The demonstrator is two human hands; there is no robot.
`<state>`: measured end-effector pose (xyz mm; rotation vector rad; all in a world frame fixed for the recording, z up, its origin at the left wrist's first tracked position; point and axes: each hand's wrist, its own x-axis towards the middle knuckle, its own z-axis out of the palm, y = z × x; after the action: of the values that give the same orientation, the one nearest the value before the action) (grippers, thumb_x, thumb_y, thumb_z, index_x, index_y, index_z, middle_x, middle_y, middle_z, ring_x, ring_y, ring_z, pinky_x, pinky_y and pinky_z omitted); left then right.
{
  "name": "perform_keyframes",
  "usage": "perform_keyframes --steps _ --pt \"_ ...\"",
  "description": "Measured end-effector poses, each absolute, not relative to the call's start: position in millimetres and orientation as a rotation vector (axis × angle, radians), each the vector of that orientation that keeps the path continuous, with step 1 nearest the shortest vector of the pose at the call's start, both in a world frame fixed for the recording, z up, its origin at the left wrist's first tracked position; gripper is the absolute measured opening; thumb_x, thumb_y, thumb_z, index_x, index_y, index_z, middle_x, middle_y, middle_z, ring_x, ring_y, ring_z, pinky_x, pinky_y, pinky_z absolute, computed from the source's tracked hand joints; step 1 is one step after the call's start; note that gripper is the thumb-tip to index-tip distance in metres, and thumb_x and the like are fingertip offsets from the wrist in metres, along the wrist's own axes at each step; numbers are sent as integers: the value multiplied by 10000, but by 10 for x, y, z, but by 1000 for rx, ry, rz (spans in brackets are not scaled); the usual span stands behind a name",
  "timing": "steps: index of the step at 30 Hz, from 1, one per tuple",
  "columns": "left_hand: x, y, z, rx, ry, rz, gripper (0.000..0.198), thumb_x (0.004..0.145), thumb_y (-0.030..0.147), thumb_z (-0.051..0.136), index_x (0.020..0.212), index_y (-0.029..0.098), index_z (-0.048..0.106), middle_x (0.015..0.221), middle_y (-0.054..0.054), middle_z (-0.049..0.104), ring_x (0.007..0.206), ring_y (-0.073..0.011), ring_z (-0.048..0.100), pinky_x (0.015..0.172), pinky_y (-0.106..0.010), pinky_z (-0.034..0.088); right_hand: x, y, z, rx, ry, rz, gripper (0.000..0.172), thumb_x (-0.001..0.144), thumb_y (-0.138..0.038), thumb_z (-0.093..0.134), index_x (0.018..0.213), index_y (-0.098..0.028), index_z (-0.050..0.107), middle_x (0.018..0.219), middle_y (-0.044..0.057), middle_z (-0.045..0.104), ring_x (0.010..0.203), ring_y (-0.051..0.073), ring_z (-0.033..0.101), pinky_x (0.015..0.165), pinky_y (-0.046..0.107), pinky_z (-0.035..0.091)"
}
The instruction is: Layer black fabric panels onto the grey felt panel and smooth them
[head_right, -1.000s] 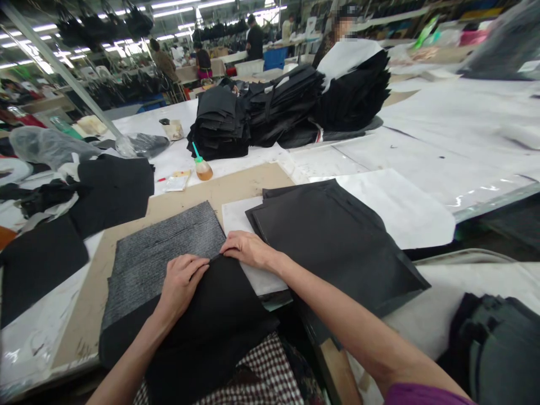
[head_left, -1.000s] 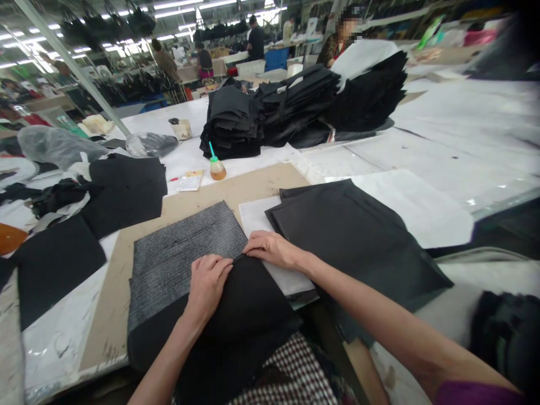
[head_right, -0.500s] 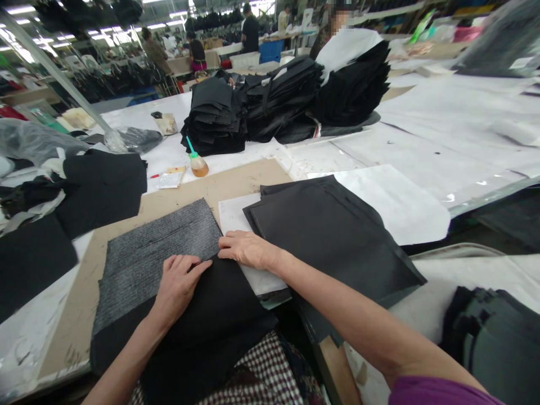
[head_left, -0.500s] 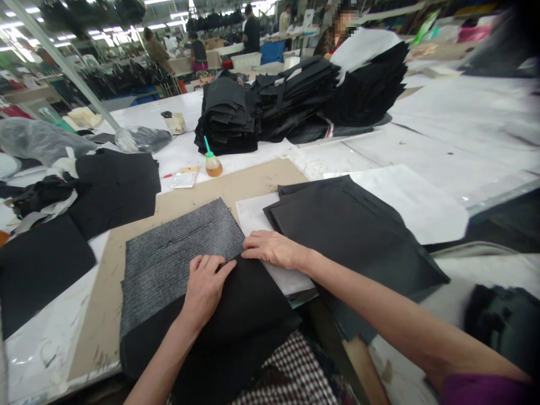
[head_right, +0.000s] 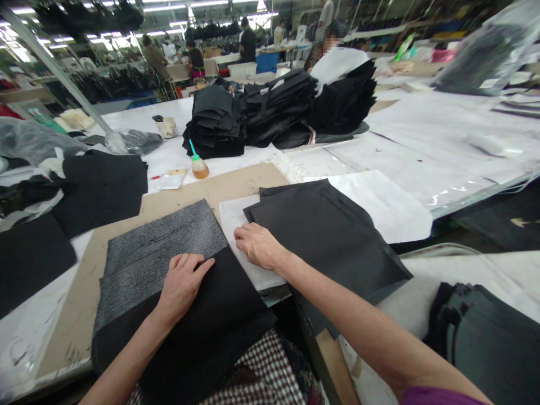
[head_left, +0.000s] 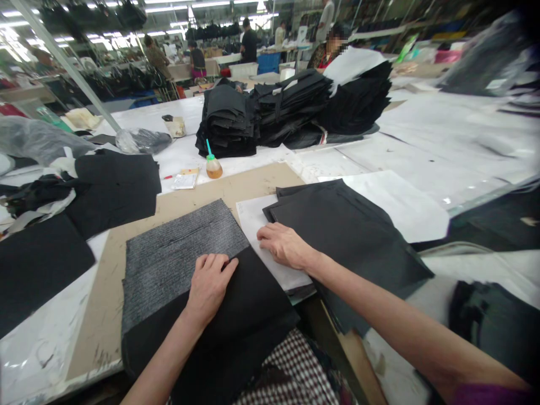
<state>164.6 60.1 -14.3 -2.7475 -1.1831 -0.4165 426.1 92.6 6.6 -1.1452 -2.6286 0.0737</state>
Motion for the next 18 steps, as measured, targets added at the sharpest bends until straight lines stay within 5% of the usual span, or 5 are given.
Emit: perform_keyframes --steps 6,18 --pt "1612 598 -150 -2748 -1225 -443 249 980 181 512 1195 228 628 1013 -67 619 951 -231 550 886 -416 406 3596 475 -18 -1335 -2428 45 400 952 -75 419 1327 -144 540 1145 113 610 1024 238 532 918 356 444" --pt "806 341 -113 -2787 -1394 -527 260 1010 223 469 1218 263 620 1031 -55 628 930 -202 532 816 -356 407 3492 351 -58 -1287 -2525 12 501 948 -87 470 1424 -243 474 1092 85 615 1047 247 532 1103 497 261"
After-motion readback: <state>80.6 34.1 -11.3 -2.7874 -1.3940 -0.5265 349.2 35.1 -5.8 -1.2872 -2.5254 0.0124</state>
